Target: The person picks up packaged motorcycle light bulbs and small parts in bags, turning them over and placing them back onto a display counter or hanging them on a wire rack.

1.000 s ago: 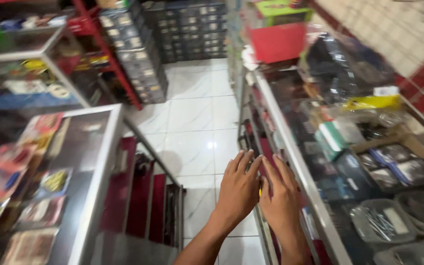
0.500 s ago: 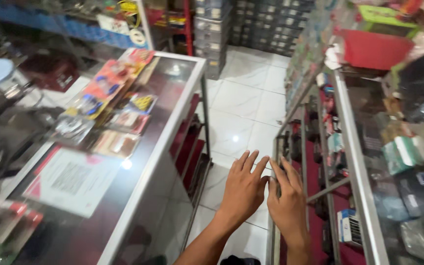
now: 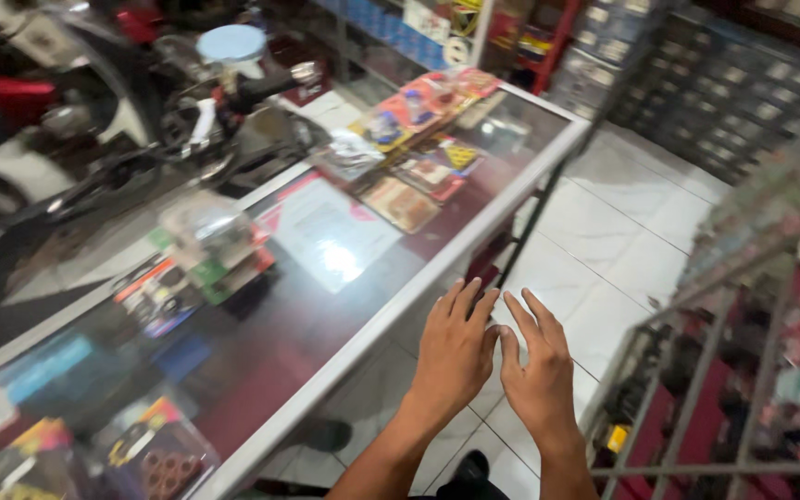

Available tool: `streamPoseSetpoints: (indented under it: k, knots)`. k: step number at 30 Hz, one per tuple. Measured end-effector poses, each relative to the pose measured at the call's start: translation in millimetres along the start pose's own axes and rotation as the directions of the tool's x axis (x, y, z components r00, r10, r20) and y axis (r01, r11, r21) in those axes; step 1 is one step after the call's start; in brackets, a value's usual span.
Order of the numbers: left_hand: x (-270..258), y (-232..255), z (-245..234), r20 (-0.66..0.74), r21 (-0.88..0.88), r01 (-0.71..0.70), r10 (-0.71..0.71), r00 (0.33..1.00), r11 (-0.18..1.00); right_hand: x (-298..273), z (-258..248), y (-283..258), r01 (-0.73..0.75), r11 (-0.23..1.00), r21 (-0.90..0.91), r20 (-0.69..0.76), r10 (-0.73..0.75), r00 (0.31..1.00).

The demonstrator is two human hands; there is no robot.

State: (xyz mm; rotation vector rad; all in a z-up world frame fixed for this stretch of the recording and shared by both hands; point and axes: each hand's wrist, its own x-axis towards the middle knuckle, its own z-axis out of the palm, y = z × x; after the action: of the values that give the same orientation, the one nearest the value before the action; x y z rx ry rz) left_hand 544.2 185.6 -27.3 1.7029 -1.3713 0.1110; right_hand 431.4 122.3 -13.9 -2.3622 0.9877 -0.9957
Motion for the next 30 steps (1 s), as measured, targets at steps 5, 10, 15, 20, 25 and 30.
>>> streamPoseSetpoints:
  k: [5,10,15,20,25,30]
  knots:
    - [-12.2,-18.2,-31.9,-0.088,0.093,0.119,-0.111,0.990,0.989,10.1,30.0,-21.9,0.090,0.991,0.097,0.094,-0.099,0.991]
    - [-18.8,-35.6,-48.9,-0.179,0.206,0.229,-0.194,0.965,0.951,23.4,61.5,-33.8,0.181,0.962,0.204,0.177,-0.218,0.960]
    - [-21.3,-54.3,-60.3,-0.252,0.265,0.350,-0.286,0.925,0.899,47.1,91.1,-43.2,0.258,0.919,0.298,0.249,-0.335,0.909]
    - [-22.3,-67.1,-64.1,-0.343,0.303,0.474,-0.370,0.864,0.827,64.5,114.0,-49.9,0.307,0.862,0.403,0.291,-0.439,0.850]
    - [-27.1,-73.5,-66.8,-0.426,0.325,0.566,-0.418,0.803,0.757,73.6,129.9,-56.9,0.281,0.829,0.484,0.365,-0.483,0.796]
    - [-38.0,-76.6,-73.2,-0.518,0.331,0.656,-0.450,0.727,0.678,71.9,142.7,-64.8,0.294,0.776,0.558,0.398,-0.561,0.726]
